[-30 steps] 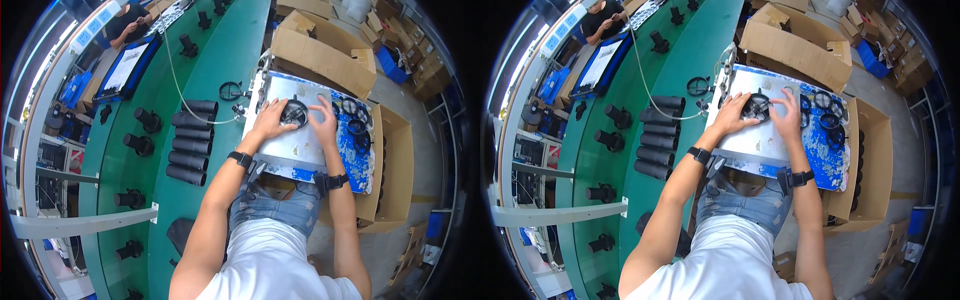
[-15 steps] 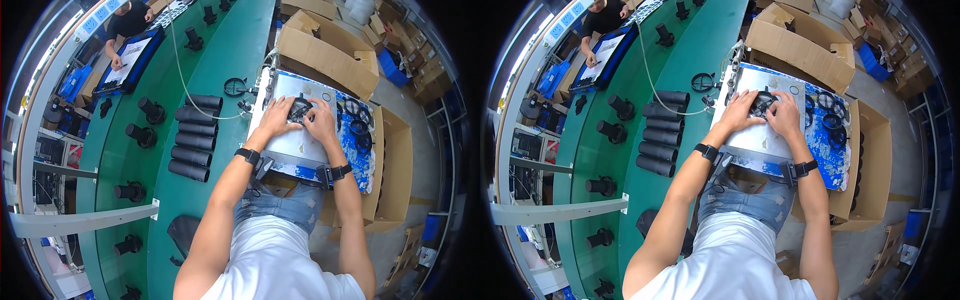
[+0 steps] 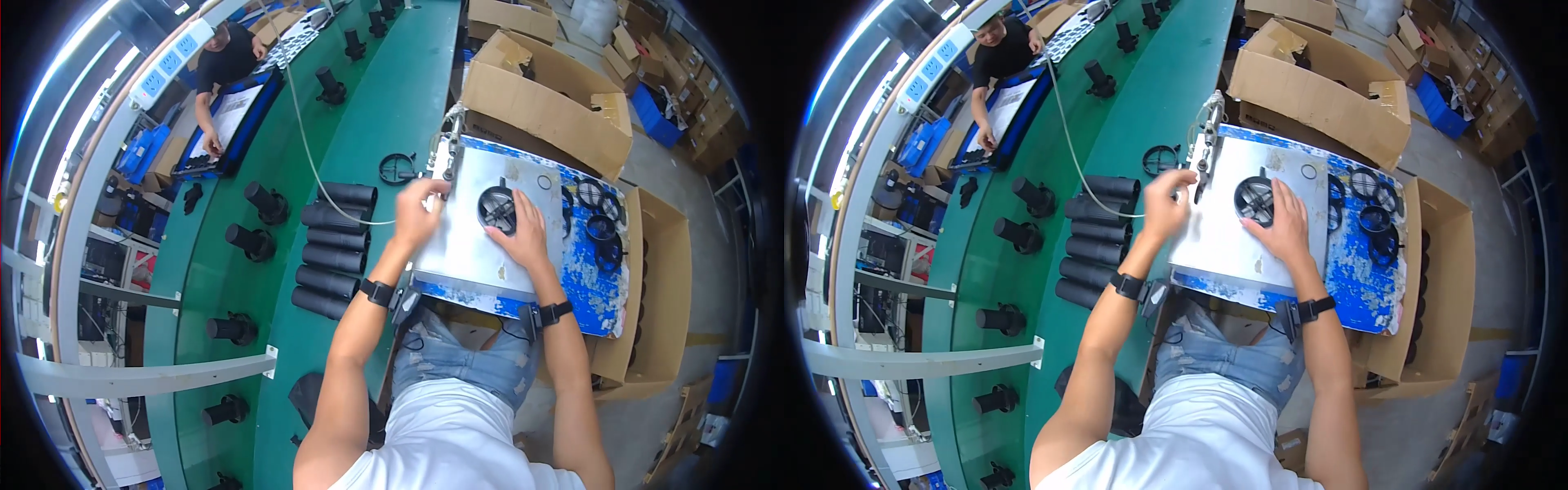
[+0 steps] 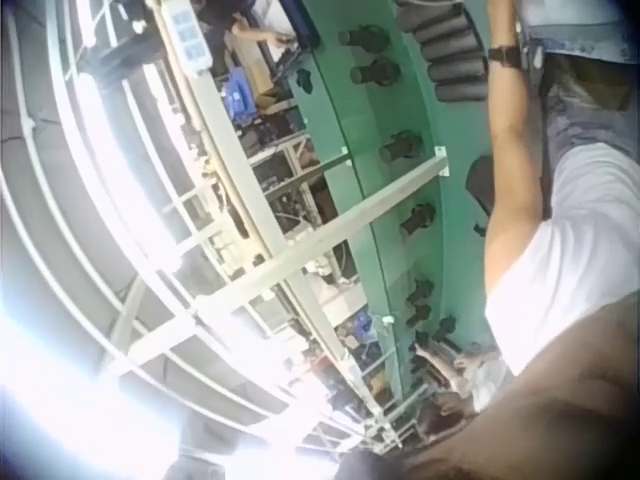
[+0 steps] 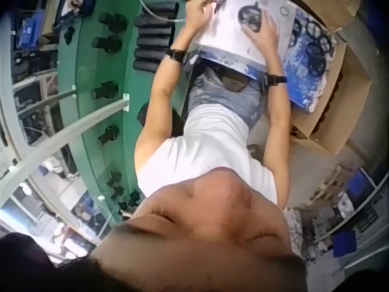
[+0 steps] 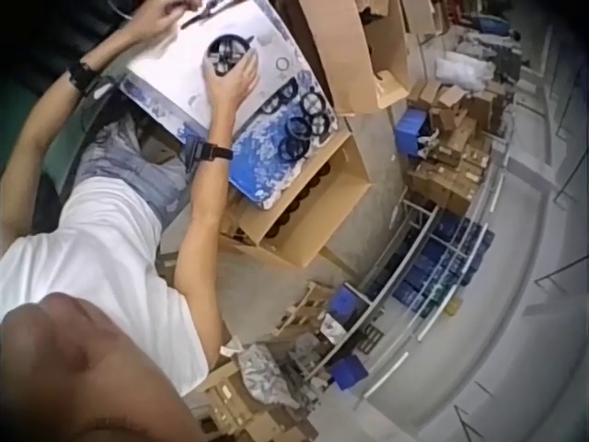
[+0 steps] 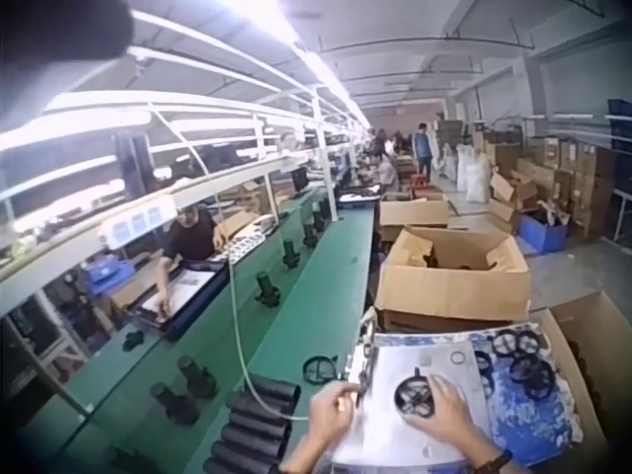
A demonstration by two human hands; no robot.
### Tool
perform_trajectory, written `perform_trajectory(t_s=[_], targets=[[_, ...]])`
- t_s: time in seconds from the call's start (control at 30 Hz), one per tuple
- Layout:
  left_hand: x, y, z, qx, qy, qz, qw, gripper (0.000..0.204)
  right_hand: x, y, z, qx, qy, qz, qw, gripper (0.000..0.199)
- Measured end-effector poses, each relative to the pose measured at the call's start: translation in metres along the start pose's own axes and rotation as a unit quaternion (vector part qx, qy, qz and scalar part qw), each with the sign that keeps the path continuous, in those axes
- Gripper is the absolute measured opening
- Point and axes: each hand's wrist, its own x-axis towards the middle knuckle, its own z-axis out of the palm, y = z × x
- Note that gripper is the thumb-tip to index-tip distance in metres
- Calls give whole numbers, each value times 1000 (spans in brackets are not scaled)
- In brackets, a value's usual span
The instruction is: The person assembles a device by fitting a circular frame onto a machine, inserting a cylindrical component into it, and pressing them together. After removing the completed assembly and setting it aside, they repeat the process with several more units.
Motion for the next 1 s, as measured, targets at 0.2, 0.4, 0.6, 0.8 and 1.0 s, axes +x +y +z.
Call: perform_trajectory(t_s=[0.2,0.4,0.6,0.8,1.0], targets=[[69,-125,-6,180,-31,-277,943,47,-4,6,-6,9,11,-17,1000,90],[89,-167,4,-82,57,-445,890,54,2,-10,14,1,13,-31,999,87],[84,-30,6,82,229,-74,967,27,5,32,3,30,27,28,999,63],[0,48,56,260,-240,120,928,37,62,-20,-22,-130,-127,100,978,31],[0,10,82,286,-312,148,894,43,89,-15,-1,-302,-246,107,915,39]])
